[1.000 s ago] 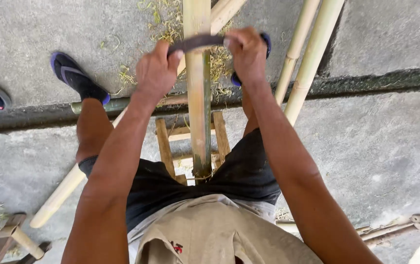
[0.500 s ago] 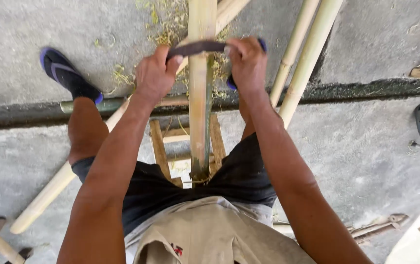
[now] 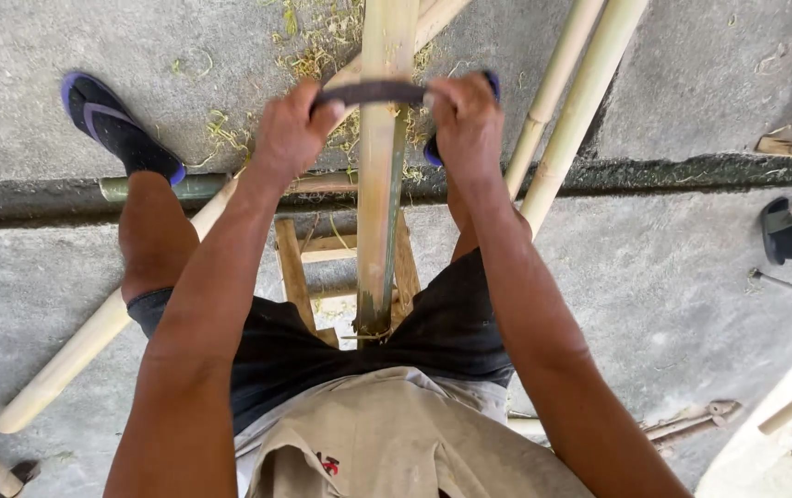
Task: Shaving or scraping the outer layer of a bamboo pole using a two-handed drawknife while seated.
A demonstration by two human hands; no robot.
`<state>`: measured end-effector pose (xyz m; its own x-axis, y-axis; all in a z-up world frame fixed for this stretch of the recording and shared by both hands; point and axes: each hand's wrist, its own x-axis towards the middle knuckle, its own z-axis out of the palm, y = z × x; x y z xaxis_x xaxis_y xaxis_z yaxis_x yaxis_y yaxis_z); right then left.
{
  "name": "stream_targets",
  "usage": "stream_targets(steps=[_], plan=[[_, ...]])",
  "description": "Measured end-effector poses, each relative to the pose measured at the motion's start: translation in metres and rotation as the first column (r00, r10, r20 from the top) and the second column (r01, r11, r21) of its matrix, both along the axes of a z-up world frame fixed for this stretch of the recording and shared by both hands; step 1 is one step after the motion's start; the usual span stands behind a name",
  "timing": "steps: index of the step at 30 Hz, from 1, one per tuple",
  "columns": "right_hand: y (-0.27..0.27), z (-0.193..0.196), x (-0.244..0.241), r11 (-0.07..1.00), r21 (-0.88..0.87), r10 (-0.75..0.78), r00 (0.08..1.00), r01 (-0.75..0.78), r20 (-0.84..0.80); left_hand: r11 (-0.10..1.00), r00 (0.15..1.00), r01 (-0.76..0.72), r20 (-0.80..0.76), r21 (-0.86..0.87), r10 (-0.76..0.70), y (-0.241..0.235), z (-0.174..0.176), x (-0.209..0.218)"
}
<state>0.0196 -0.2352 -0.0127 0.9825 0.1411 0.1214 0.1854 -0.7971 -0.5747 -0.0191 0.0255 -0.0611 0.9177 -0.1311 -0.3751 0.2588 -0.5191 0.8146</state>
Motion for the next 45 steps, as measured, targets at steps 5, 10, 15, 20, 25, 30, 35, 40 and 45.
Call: stream_targets(steps=[5, 10, 15, 20, 25, 30, 35, 40, 45], plan=[[-0.016, -0.016, -0.001, 0.992, 0.104, 0.079, 0.996, -0.075, -0.034, 0.996, 0.993, 0.056, 0.096, 0.070, -0.063, 0.002, -0.004, -0.009], [-0.003, -0.009, 0.049, 0.955, 0.266, 0.099, 0.986, -0.131, 0.131, 0.996, 0.993, -0.040, 0.115, 0.077, 0.031, -0.003, -0.002, 0.036], [-0.010, -0.018, -0.002, 0.995, 0.043, 0.085, 0.984, -0.093, 0.158, 0.997, 0.942, -0.027, 0.332, -0.079, 0.052, -0.002, -0.020, 0.005], [0.007, 0.003, 0.006, 0.996, 0.062, 0.054, 0.978, -0.068, 0.200, 1.000, 0.959, -0.025, 0.282, 0.015, 0.020, 0.005, -0.022, 0.015], [0.008, -0.006, 0.013, 0.998, 0.059, 0.028, 1.000, -0.028, 0.005, 1.000, 0.993, -0.001, 0.115, 0.028, -0.002, 0.003, -0.010, 0.004], [0.001, 0.006, -0.030, 0.990, 0.064, 0.118, 0.986, -0.126, 0.120, 0.999, 0.976, -0.011, 0.218, 0.042, 0.002, -0.001, -0.016, -0.035], [-0.007, -0.030, 0.010, 0.978, 0.207, 0.037, 0.999, -0.040, 0.018, 0.973, 0.975, -0.086, 0.220, 0.214, 0.038, -0.019, 0.039, -0.015], [-0.014, -0.047, 0.006, 0.968, 0.232, 0.084, 0.995, -0.093, 0.049, 0.959, 0.923, -0.155, 0.382, 0.237, 0.055, -0.025, 0.041, -0.017], [-0.011, -0.024, -0.009, 0.946, 0.282, 0.121, 0.982, -0.159, 0.147, 0.966, 0.915, -0.168, 0.397, 0.197, 0.079, -0.030, 0.022, -0.035]])
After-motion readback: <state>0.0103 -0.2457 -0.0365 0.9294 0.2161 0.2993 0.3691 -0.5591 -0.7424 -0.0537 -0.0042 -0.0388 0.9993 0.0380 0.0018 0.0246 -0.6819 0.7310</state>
